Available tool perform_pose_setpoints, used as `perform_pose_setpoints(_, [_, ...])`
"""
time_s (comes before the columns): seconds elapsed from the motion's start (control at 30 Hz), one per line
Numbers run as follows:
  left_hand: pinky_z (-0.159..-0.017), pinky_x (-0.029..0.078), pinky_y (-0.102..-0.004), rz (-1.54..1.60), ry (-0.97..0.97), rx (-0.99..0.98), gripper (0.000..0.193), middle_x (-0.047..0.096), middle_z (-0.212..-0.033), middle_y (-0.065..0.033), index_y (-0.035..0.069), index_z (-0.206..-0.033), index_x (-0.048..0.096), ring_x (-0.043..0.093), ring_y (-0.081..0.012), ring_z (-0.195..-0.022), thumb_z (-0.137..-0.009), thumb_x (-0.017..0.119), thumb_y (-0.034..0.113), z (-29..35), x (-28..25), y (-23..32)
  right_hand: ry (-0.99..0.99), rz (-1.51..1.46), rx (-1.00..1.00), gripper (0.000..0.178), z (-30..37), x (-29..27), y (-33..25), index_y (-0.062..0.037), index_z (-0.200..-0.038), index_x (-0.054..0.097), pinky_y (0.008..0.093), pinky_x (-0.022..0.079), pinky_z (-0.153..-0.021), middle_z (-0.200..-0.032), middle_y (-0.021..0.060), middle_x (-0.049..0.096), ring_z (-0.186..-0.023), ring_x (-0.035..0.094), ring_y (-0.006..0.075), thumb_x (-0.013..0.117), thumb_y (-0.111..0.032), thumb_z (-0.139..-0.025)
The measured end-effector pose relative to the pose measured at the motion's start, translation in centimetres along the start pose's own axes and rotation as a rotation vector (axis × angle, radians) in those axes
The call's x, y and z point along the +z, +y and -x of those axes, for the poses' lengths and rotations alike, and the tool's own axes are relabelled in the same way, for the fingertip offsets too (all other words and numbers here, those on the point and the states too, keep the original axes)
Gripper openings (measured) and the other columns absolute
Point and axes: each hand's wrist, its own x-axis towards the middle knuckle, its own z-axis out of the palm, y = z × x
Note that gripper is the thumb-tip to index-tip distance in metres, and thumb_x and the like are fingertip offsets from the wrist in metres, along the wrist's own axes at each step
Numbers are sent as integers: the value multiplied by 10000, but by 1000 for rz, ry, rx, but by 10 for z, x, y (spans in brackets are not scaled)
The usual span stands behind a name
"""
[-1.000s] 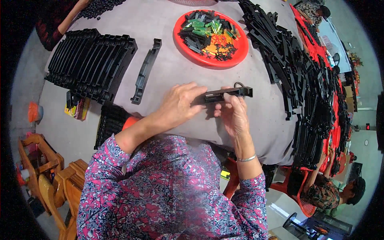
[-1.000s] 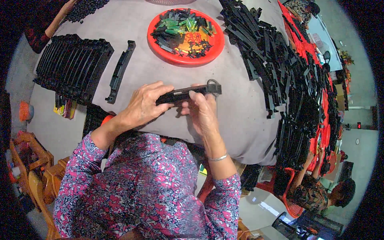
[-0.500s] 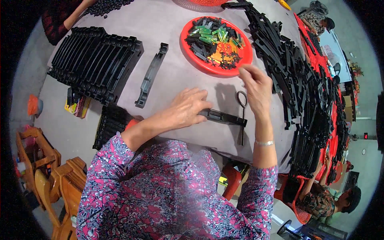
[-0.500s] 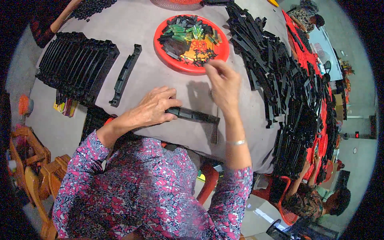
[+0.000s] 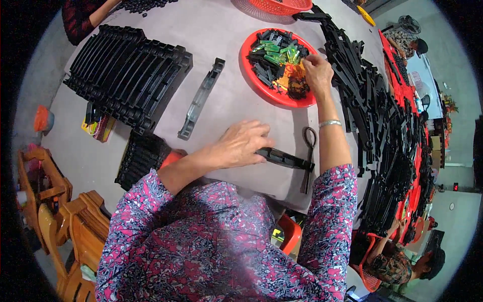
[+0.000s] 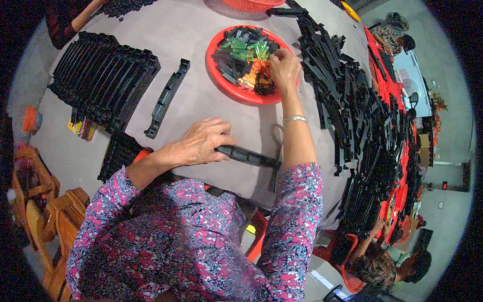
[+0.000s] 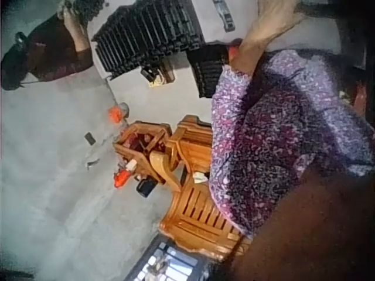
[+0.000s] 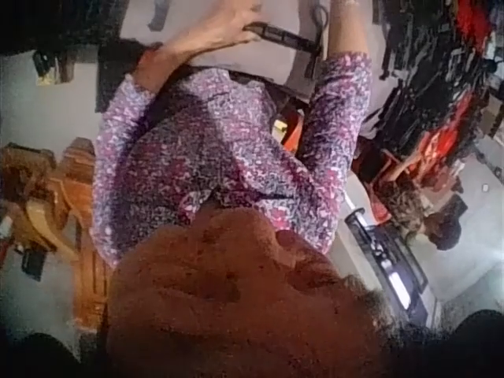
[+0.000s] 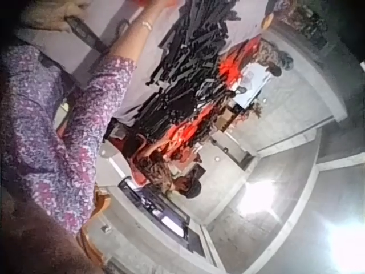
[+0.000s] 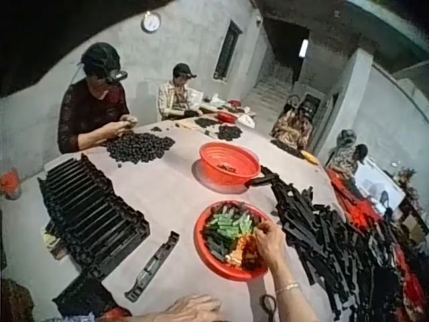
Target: The person assembles small plastic components and rubber rings by hand, taking them from sorting trays and fitting them together with an assembly tool.
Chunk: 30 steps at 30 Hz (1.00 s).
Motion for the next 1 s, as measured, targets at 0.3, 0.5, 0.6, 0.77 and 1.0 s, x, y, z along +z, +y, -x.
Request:
perform_pose_setpoints(0.3, [-790,453,-407,-29,-53,-22,419,530,-934,-50,152,-1008,672,544,-256,-937,-628,834,218,-1,-1,1,-36,222,-165,377,-28,39,-6,-79,-1105,659,509,503,-875,-1115,211,626,-1033,614,420,684,-264,-777])
perform_pose_setpoints(0.5, [-802,445,-406,-12,-30,-30,424,517,-921,-50,164,-1021,677,540,-249,-953,-632,832,230,1,1,1,-153,292,-100,274,-16,33,-13,-61,-985,666,495,520,-838,-993,214,676,-939,650,405,713,-230,-774])
perform_pose_setpoints(0.6, [-802,445,-405,-3,-28,-23,421,517,-921,-51,158,-1020,678,540,-251,-950,-635,829,234,-1,2,1,-99,329,-148,233,-8,19,2,-53,-943,691,487,518,-827,-905,219,690,-893,661,395,699,-230,-791])
perform_pose_setpoints(0.77, [-802,449,-407,-20,-43,-9,376,527,-924,-54,149,-999,692,542,-255,-959,-657,807,253,-1,2,1,-129,178,-140,252,22,-16,8,-67,-925,746,431,526,-730,-816,206,691,-793,686,350,691,-289,-819])
perform_pose_setpoints(1.0, [-787,456,-412,-19,27,14,400,560,-916,-82,112,-1006,701,562,-278,-921,-654,810,270,0,1,-2,-409,-289,64,240,112,-98,-10,14,-1026,705,306,485,-669,-808,85,658,-708,604,161,637,-173,-892])
